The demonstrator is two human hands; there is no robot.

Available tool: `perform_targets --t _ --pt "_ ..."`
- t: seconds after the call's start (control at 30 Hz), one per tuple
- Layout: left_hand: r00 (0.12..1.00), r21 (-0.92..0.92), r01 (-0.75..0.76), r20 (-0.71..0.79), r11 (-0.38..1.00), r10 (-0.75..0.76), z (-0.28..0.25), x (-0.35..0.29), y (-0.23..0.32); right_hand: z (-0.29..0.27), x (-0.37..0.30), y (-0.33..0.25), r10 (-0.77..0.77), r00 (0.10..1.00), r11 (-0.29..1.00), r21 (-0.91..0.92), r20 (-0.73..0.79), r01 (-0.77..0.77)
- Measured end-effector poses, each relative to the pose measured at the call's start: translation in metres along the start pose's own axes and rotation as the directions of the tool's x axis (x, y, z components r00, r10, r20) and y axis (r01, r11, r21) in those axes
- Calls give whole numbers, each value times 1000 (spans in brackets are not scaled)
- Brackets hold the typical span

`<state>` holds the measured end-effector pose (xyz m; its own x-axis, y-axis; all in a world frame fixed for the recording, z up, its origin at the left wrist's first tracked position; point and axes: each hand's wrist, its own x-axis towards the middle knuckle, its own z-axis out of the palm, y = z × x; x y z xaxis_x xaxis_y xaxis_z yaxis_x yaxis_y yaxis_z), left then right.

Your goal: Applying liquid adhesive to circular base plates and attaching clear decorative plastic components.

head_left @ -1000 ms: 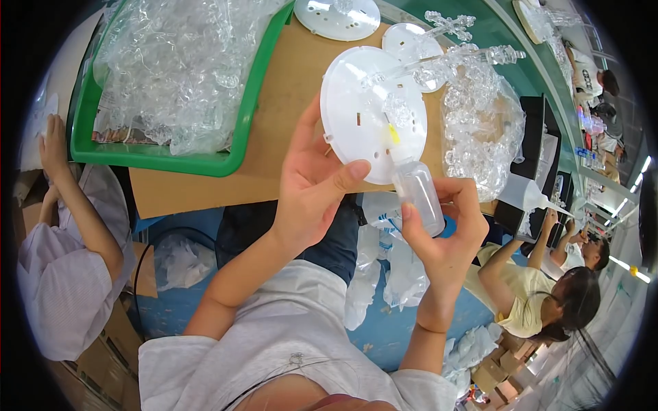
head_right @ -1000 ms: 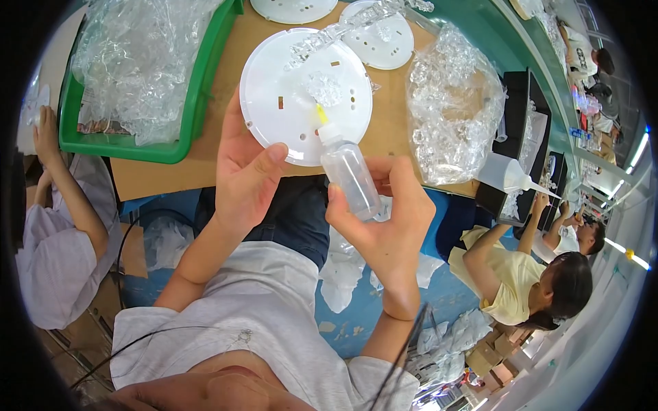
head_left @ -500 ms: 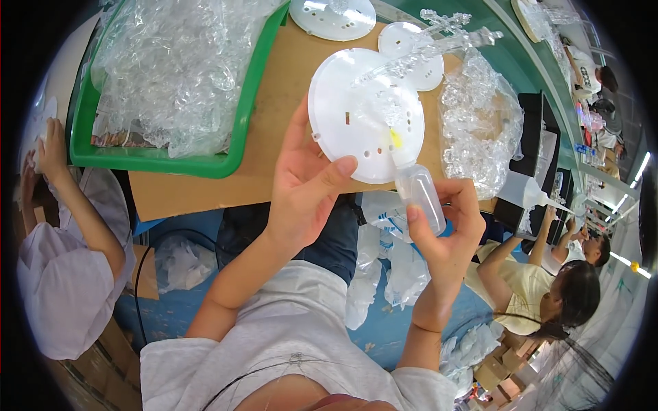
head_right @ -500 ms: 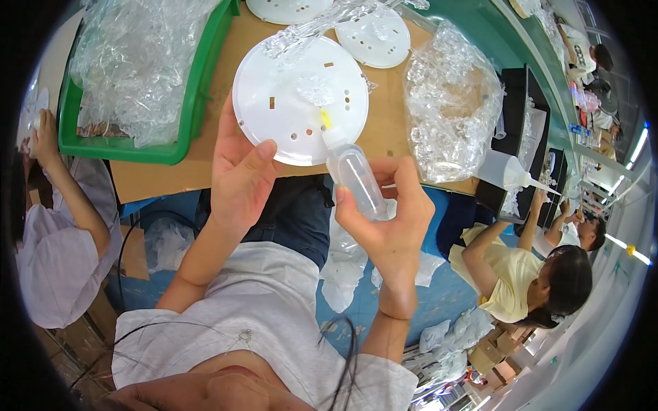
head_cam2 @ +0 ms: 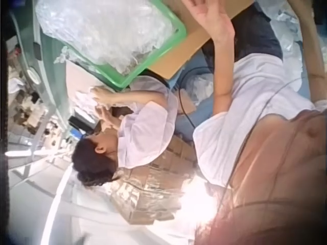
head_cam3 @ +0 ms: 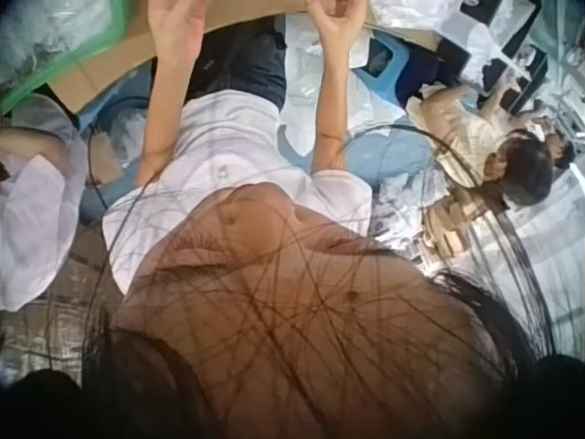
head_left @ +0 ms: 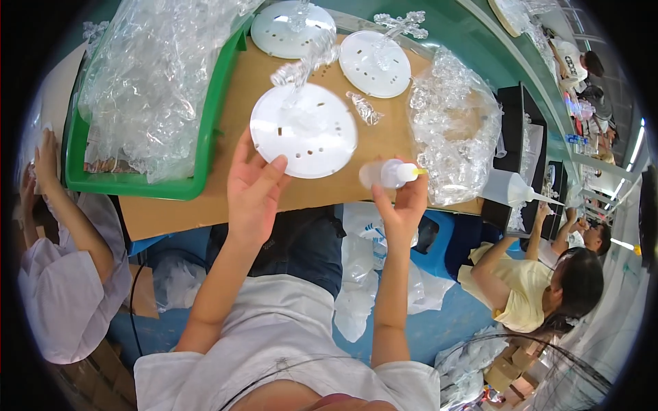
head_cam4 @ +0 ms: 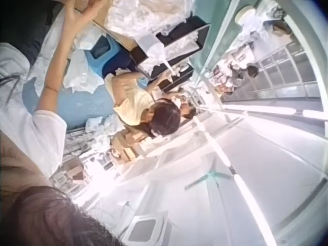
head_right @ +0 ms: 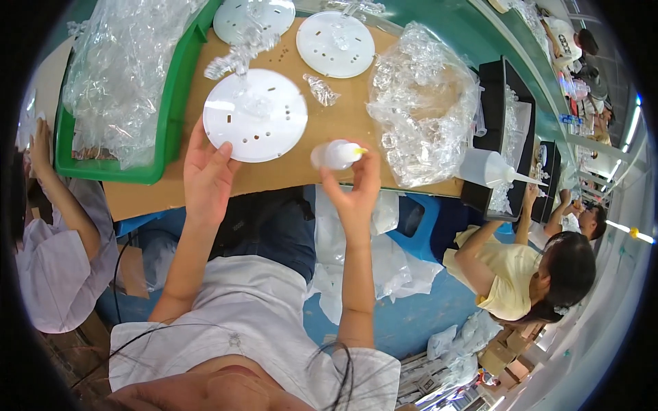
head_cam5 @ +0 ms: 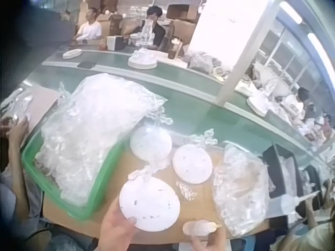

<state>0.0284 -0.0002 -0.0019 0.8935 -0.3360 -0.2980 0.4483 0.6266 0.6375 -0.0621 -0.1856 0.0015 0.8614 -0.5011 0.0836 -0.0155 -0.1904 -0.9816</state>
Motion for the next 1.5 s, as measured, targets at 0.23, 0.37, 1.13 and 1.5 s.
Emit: perform_targets --t 0.23,0.37,1.13,1.5 --pt "996 295 -11 -84 956 37 -27 2 -10 -7 33 31 -98 957 914 -405 -273 -21" --pt "991 797 -60 -24 600 131 -42 -4 -9 -8 36 29 -123 952 882 -470 -279 -24" --pt "888 941 -336 330 -39 320 -44 -24 -6 56 88 -17 -202 947 40 -964 248 261" --pt "891 939 -336 344 -78 296 -45 -13 -2 56 21 -52 103 993 969 -220 -66 -115"
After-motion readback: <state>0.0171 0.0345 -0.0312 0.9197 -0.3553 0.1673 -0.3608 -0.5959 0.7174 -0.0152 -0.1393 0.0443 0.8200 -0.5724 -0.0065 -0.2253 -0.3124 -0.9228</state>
